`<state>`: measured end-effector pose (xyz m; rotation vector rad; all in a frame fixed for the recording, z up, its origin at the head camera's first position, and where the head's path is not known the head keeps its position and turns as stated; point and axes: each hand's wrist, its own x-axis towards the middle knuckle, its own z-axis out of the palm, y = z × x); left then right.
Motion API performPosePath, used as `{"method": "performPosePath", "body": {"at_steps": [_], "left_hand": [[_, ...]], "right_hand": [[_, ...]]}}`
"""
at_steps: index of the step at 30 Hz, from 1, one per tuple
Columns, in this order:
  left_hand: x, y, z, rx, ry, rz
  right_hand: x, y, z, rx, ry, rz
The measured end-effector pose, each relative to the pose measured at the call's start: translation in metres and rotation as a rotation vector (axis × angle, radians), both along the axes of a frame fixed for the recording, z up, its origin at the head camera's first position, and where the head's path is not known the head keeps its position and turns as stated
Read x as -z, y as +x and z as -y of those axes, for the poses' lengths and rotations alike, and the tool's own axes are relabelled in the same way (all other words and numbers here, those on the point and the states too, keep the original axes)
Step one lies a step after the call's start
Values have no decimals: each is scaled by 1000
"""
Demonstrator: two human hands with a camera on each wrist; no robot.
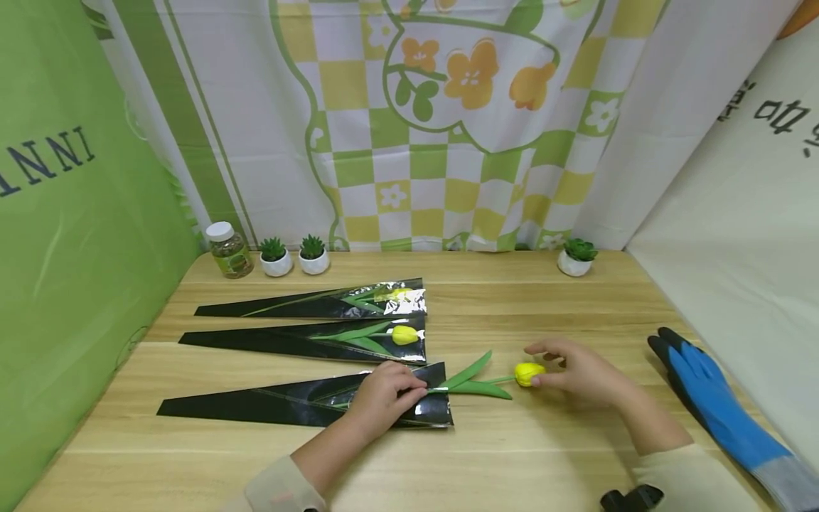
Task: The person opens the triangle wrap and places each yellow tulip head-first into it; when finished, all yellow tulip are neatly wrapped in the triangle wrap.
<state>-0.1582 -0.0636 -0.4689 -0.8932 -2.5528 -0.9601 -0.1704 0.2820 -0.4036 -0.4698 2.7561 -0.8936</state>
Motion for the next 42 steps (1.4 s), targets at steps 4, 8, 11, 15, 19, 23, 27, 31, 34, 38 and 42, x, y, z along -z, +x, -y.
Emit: {"method": "performPosePath", "body": {"at_steps": [4, 8, 11, 15, 19, 23, 27, 31, 34, 38, 42], "left_hand": [[1, 0, 5, 7, -8, 21], [1, 1, 8, 19, -8, 31], [0, 1, 10, 29, -2, 30], [-2, 2, 11, 36, 4, 29], [-5, 2, 10, 37, 6, 31], [-6, 2, 10, 33, 11, 32], [-6, 2, 9, 30, 18, 29], [-5, 2, 9, 31, 27, 20], [-5, 2, 9, 29, 37, 18], [-5, 2, 9, 28, 51, 24], [-5, 3, 8, 22, 61, 34]], "right_hand": [[4, -1, -6, -18, 3, 50], [9, 0, -4, -32, -17, 68], [12, 2, 2, -35, -40, 87], [14, 4, 11, -53, -62, 90], [15, 5, 21, -73, -89, 75], [17, 5, 33, -82, -113, 66], [20, 5, 46, -99, -129, 54], [22, 4, 60, -118, -127, 53], [23, 4, 68, -119, -133, 71], [25, 4, 79, -123, -163, 94], [27, 5, 89, -134, -187, 98]]}}
